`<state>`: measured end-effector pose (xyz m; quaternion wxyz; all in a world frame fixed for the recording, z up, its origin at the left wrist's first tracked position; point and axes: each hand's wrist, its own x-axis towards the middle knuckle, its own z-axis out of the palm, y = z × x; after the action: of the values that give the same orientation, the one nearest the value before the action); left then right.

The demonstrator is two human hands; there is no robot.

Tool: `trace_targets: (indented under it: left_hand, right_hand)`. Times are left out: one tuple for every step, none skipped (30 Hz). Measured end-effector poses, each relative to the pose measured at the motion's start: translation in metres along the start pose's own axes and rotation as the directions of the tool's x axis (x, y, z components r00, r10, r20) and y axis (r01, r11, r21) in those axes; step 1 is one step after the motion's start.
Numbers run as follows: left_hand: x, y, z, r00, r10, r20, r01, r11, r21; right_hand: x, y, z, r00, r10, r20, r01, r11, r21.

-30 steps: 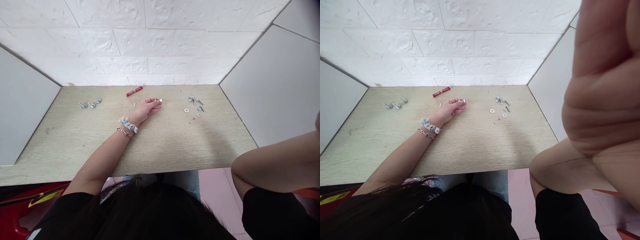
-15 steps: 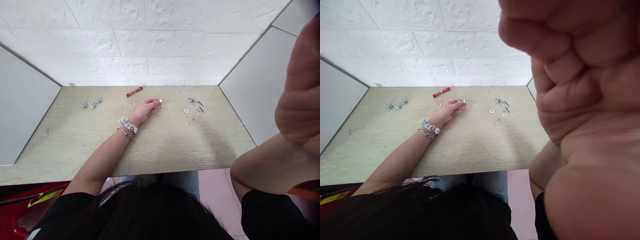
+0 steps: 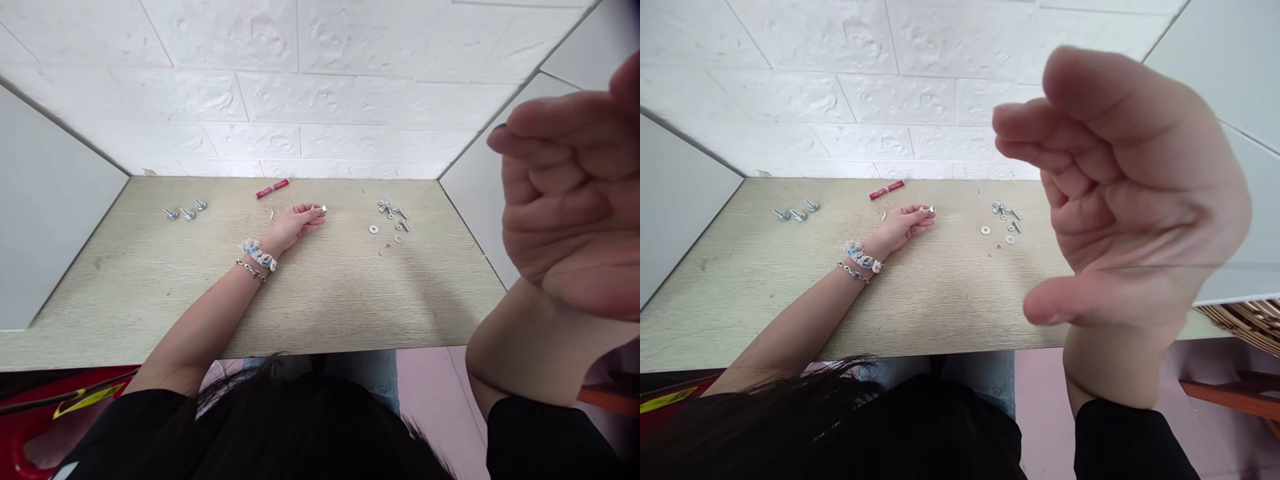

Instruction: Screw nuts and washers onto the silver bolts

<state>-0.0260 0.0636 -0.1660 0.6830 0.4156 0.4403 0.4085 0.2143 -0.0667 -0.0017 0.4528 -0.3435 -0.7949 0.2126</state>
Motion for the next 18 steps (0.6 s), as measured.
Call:
trace_targets:
  left_hand:
    - [-0.001, 0.001, 0.0, 1.0, -0.006, 0.0, 0.006, 1.0, -0.001]
    - [-0.002, 0.002, 0.001, 1.0, -0.008, -0.002, 0.008, 1.0, -0.002]
    - [-0.002, 0.002, 0.001, 1.0, -0.009, -0.005, 0.009, 1.0, -0.003]
    - [-0.003, 0.003, 0.001, 1.0, -0.009, -0.004, 0.009, 1.0, -0.004]
    - [-0.003, 0.003, 0.001, 1.0, -0.007, -0.003, 0.007, 1.0, -0.003]
    - [-0.003, 0.003, 0.001, 1.0, -0.006, -0.002, 0.006, 1.0, -0.002]
    - [-0.003, 0.003, 0.001, 1.0, -0.006, 0.0, 0.006, 1.0, 0.0]
    - [-0.003, 0.003, 0.001, 1.0, -0.007, -0.001, 0.007, 1.0, 0.003]
    - [-0.003, 0.002, 0.001, 1.0, -0.008, -0.001, 0.008, 1.0, 0.006]
    - [-0.003, 0.002, 0.001, 1.0, -0.009, -0.004, 0.009, 1.0, 0.01]
    - [-0.002, 0.001, 0.001, 1.0, -0.008, -0.008, 0.008, 1.0, 0.012]
    - [-0.001, 0.001, 0.0, 1.0, -0.007, -0.01, 0.007, 1.0, 0.015]
    - [0.0, 0.0, -0.001, 1.0, -0.005, -0.008, 0.005, 1.0, 0.017]
    - [0.001, -0.001, -0.002, 1.0, -0.003, -0.004, 0.004, 1.0, 0.019]
    - [0.001, -0.001, -0.002, 1.0, -0.002, 0.003, 0.002, 1.0, 0.021]
    - [0.002, -0.002, -0.003, 1.0, -0.001, 0.01, 0.001, 1.0, 0.022]
    - [0.003, -0.002, -0.004, 1.0, -0.001, 0.014, 0.001, 1.0, 0.021]
    - [0.003, -0.002, -0.004, 1.0, -0.001, 0.014, 0.0, 1.0, 0.019]
  right_hand:
    - [0.0, 0.006, -0.002, 0.985, -0.175, 0.0, 0.174, 0.98, 0.097]
    - [0.0, 0.012, -0.003, 0.964, -0.264, 0.014, 0.259, 0.954, 0.148]
    - [0.0, 0.015, -0.002, 0.962, -0.272, 0.004, 0.266, 0.946, 0.185]
    - [0.0, 0.017, 0.0, 0.969, -0.247, -0.023, 0.247, 0.948, 0.2]
    - [0.0, 0.017, 0.004, 0.981, -0.186, -0.056, 0.194, 0.958, 0.211]
    - [0.0, 0.018, 0.008, 0.987, -0.131, -0.089, 0.148, 0.963, 0.224]
    - [0.0, 0.018, 0.013, 0.989, -0.104, -0.105, 0.127, 0.963, 0.238]
    - [-0.001, 0.019, 0.017, 0.988, -0.098, -0.117, 0.125, 0.96, 0.25]
    - [-0.001, 0.021, 0.021, 0.988, -0.108, -0.112, 0.134, 0.956, 0.263]
    - [-0.002, 0.024, 0.024, 0.988, -0.119, -0.102, 0.143, 0.951, 0.275]
    - [-0.002, 0.028, 0.026, 0.987, -0.132, -0.089, 0.153, 0.946, 0.285]
    - [-0.002, 0.031, 0.028, 0.988, -0.135, -0.076, 0.151, 0.946, 0.288]
    - [-0.002, 0.035, 0.029, 0.989, -0.131, -0.069, 0.145, 0.947, 0.286]
    - [-0.002, 0.038, 0.03, 0.99, -0.123, -0.064, 0.136, 0.951, 0.278]
    - [-0.002, 0.041, 0.03, 0.992, -0.107, -0.063, 0.12, 0.956, 0.267]
    - [-0.001, 0.044, 0.031, 0.994, -0.092, -0.064, 0.105, 0.961, 0.255]
    - [-0.001, 0.046, 0.031, 0.995, -0.078, -0.066, 0.092, 0.965, 0.245]
    - [-0.001, 0.048, 0.032, 0.996, -0.065, -0.068, 0.079, 0.968, 0.238]
